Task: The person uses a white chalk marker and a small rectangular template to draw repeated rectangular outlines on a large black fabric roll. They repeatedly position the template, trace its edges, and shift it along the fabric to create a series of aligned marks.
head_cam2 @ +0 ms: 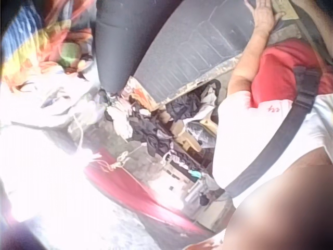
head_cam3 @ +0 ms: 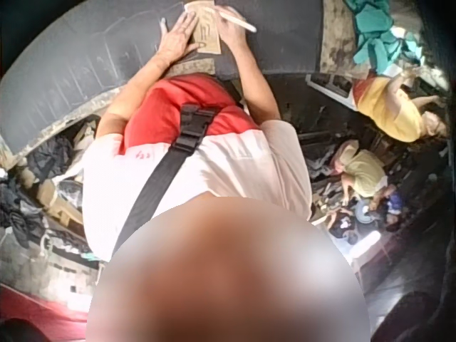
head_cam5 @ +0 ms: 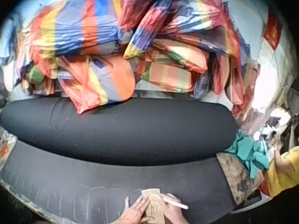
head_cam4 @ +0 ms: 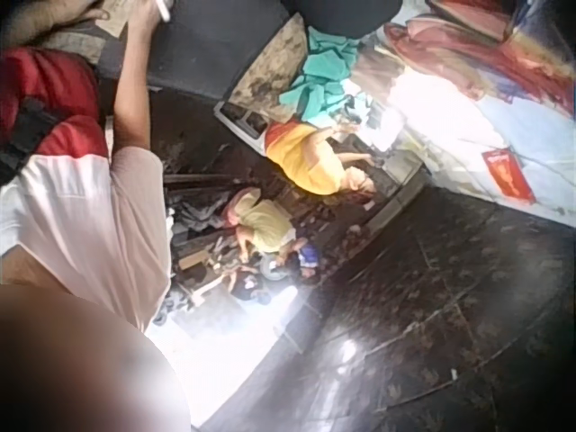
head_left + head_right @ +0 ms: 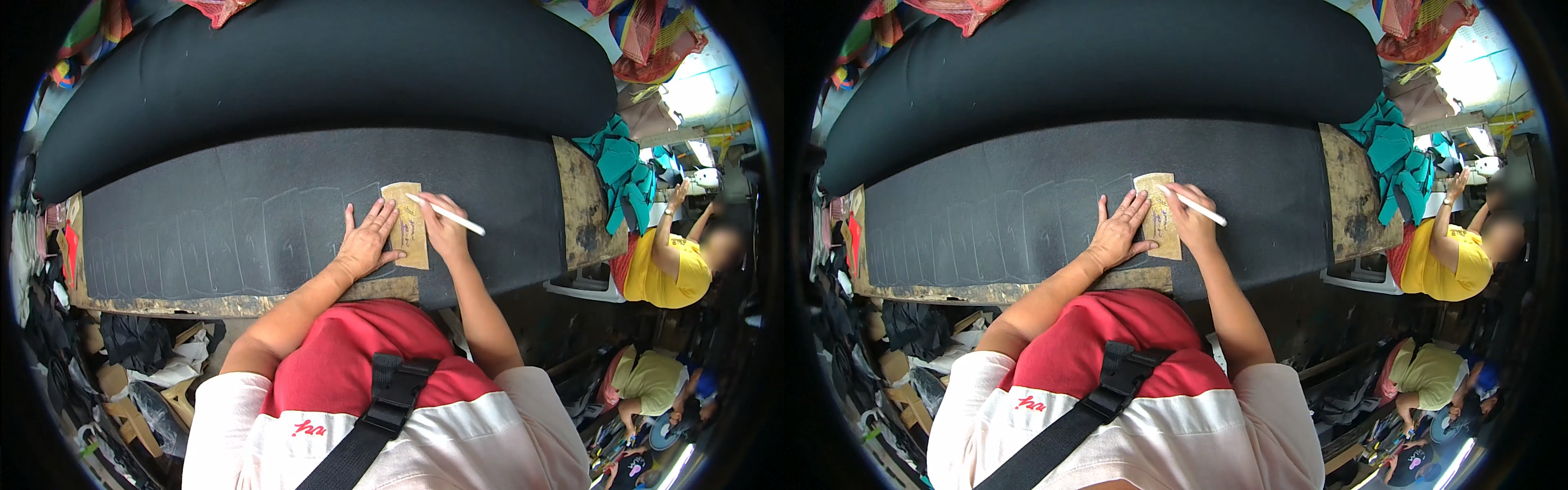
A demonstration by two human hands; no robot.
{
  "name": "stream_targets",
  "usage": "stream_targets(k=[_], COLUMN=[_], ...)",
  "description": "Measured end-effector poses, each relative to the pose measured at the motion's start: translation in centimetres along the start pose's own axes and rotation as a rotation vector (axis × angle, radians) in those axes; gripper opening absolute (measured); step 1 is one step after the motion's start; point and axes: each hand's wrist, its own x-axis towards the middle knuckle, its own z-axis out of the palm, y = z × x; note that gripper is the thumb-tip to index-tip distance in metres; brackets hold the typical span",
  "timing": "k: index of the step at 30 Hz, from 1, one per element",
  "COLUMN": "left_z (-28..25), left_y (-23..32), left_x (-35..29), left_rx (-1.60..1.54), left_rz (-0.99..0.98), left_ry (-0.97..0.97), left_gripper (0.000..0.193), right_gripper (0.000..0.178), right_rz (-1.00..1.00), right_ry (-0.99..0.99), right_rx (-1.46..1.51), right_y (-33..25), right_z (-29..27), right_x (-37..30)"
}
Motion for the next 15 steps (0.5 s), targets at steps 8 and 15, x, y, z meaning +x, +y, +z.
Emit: stream_targets(k=[8,15], left_z=[0.1,0.5], left_y=[-0.2,-0.2], left_x=[-0.1,-0.1], left_rx=[-0.025,0.015], left_rz=[-0.001,0.019], left_ry=[0.002,0.042], left_gripper=[0.092,0.089], right_gripper=[0.018,0.013], right_rz=[0.008,0.033], right_ry=[-0.138,0.103], right_rx=[-0.082,-0.057], right_y=[1.8,3.8], right_z=[3.0,0.5], right_x=[4.4,2.1])
